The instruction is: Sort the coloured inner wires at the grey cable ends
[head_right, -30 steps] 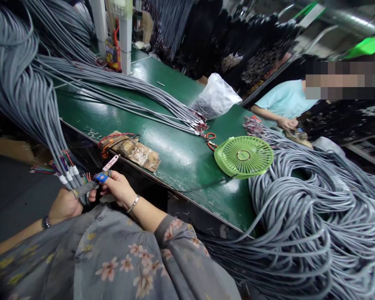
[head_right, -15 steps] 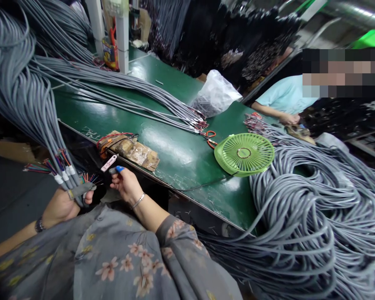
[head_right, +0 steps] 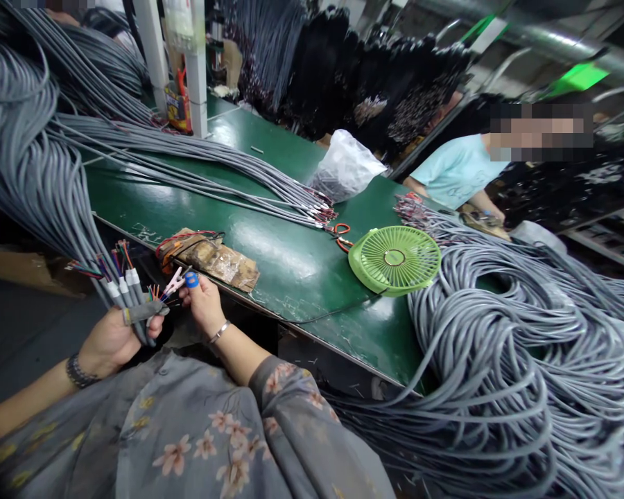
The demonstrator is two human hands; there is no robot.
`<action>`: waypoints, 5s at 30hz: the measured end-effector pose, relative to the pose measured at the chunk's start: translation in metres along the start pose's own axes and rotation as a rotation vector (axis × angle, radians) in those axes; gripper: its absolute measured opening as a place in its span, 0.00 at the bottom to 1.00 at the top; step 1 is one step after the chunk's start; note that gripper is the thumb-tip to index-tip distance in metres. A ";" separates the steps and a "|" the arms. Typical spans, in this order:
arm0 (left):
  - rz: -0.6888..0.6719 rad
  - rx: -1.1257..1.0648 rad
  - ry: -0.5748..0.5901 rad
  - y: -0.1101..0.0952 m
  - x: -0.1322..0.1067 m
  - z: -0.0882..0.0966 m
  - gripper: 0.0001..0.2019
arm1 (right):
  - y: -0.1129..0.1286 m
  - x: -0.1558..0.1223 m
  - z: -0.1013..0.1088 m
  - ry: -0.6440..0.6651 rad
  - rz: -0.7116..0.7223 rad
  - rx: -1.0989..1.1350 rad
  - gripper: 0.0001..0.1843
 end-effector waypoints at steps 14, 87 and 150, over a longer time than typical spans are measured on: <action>-0.003 0.055 -0.001 0.007 0.005 0.003 0.14 | 0.002 0.007 -0.008 0.070 -0.251 0.256 0.25; -0.122 -0.145 -0.272 0.005 -0.009 -0.005 0.06 | 0.007 0.001 0.002 0.123 -0.302 0.304 0.17; -0.102 -0.113 -0.036 0.017 -0.006 0.033 0.13 | 0.005 -0.010 0.004 0.205 -0.370 0.214 0.21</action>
Point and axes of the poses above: each hand's wrist, its own x-axis towards the middle knuckle, its own z-axis out of the back of the hand, y = z × x, the point moved 1 cm from there along x, towards the middle knuckle, and after that the axes turned 4 degrees about z, right-handed, at the moved point
